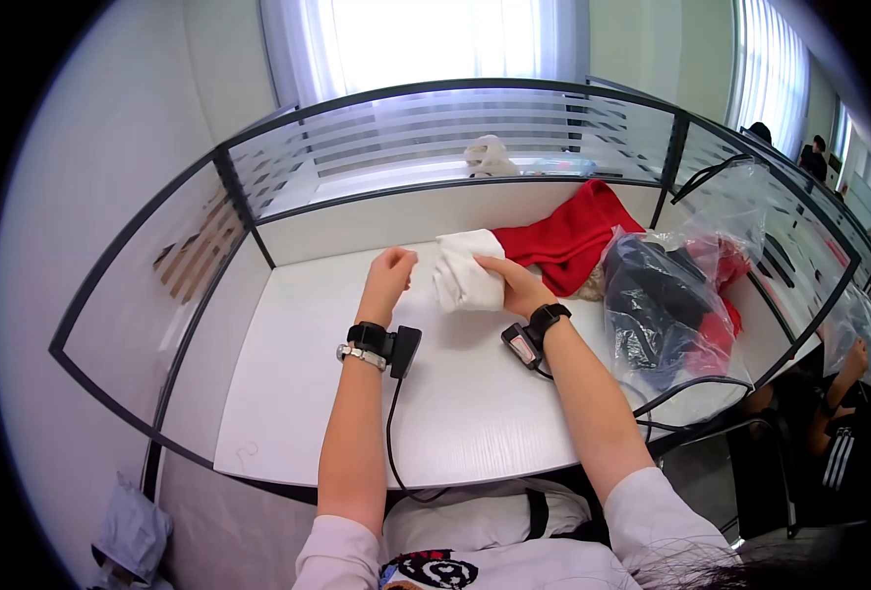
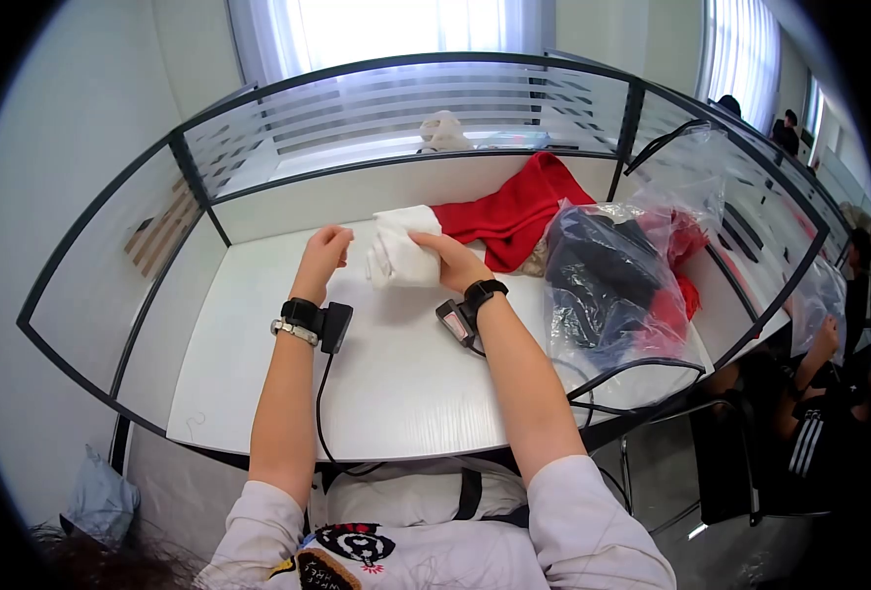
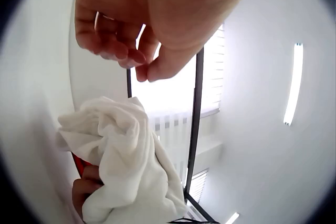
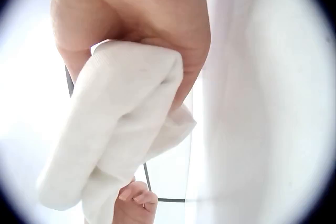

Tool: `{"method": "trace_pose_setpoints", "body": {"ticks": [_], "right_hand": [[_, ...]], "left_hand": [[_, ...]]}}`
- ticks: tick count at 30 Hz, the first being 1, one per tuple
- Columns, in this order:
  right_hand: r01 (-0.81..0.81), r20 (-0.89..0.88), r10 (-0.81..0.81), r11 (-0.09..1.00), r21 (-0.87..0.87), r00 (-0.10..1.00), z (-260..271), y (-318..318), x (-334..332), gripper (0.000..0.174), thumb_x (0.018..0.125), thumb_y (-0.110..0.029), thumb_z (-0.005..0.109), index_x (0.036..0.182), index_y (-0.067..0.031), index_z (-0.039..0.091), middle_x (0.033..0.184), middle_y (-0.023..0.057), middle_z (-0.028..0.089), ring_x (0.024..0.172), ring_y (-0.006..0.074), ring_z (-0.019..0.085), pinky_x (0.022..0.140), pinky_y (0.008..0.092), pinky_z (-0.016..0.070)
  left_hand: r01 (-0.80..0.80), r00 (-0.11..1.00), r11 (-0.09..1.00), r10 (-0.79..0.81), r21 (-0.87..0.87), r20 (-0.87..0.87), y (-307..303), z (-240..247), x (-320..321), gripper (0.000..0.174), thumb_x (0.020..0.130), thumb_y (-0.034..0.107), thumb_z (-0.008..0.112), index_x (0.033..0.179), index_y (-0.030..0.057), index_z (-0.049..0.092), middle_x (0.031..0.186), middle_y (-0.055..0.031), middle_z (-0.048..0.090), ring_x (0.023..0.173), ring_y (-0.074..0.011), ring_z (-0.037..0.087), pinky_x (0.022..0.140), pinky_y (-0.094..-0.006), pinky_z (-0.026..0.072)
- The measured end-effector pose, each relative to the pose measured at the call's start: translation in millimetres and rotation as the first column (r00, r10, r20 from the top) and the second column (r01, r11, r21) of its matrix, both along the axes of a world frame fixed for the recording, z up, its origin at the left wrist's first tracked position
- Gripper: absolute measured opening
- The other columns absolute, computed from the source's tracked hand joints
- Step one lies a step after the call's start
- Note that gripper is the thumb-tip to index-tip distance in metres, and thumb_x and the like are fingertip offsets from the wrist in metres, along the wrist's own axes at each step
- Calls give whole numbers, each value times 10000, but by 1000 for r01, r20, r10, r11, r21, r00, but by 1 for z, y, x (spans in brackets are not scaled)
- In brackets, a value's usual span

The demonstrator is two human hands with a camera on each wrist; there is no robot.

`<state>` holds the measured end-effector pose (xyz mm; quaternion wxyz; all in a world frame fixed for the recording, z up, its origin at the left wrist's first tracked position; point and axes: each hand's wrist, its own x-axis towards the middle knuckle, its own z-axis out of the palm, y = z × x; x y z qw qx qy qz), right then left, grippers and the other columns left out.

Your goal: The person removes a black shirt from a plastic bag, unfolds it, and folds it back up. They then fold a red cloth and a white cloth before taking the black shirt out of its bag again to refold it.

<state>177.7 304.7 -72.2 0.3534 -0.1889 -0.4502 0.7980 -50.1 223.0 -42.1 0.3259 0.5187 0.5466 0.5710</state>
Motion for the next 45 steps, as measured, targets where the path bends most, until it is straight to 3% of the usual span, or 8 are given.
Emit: {"method": "trace_pose_setpoints", "body": {"ticks": [5,9,12,17,23,28,42,45], "right_hand": [[98,-69,-101,994,-46,992,-9,1,6,567,936,-234,690,1430,-70,465,1365,92,575,1259,236,558,1071,408,439],[94,-77,-100,992,-82,992,-13,6,8,604,925,-236,705,1444,-75,441,1383,97,560,1277,258,547,1090,431,430],[87,-85,-96,991,-100,992,-14,8,7,597,932,-234,697,1447,-79,439,1387,99,556,1284,260,543,1091,436,431],[79,-93,-88,992,-100,992,-14,7,8,593,945,-232,680,1457,-80,423,1397,104,549,1287,266,545,1095,440,435],[79,-68,-85,992,-94,994,-11,4,8,597,937,-232,691,1450,-72,431,1398,112,550,1287,272,544,1100,436,429],[81,-80,-88,993,-85,993,-13,5,7,592,936,-232,693,1446,-71,438,1392,107,559,1286,269,548,1105,432,425],[67,-78,-75,993,-94,994,-15,6,7,576,950,-231,678,1448,-73,435,1387,100,562,1289,265,545,1107,444,421],[87,-87,-96,991,-103,992,-16,6,8,582,944,-227,685,1445,-65,435,1391,98,552,1302,262,527,1109,435,413]], "left_hand": [[314,917,945,-326,-91,-230,-3,5,17,237,933,281,670,989,54,711,844,-1,658,757,-102,555,687,-261,463],[309,908,947,-320,-82,-272,5,-7,18,236,912,231,657,959,6,708,860,-35,683,767,-136,589,734,-294,497],[244,907,970,-237,-25,-347,8,-11,16,228,919,250,660,958,32,711,844,-12,669,750,-109,559,705,-268,472],[230,900,967,-254,-109,-355,0,-1,20,288,884,286,668,912,5,725,807,-38,677,738,-135,574,700,-290,472],[255,874,963,-268,-87,-406,-2,1,23,271,856,272,749,895,3,739,799,-40,684,743,-127,584,705,-291,469],[277,863,958,-285,-81,-418,2,-4,17,229,911,247,707,917,20,737,833,-25,692,751,-103,575,715,-268,462],[222,934,956,-266,-193,-240,-6,3,10,277,922,299,652,973,33,711,837,-10,637,762,-111,549,689,-271,445],[110,981,981,-133,-158,-144,-4,-1,0,286,935,324,637,994,48,678,840,1,621,763,-95,550,683,-261,434]]}}
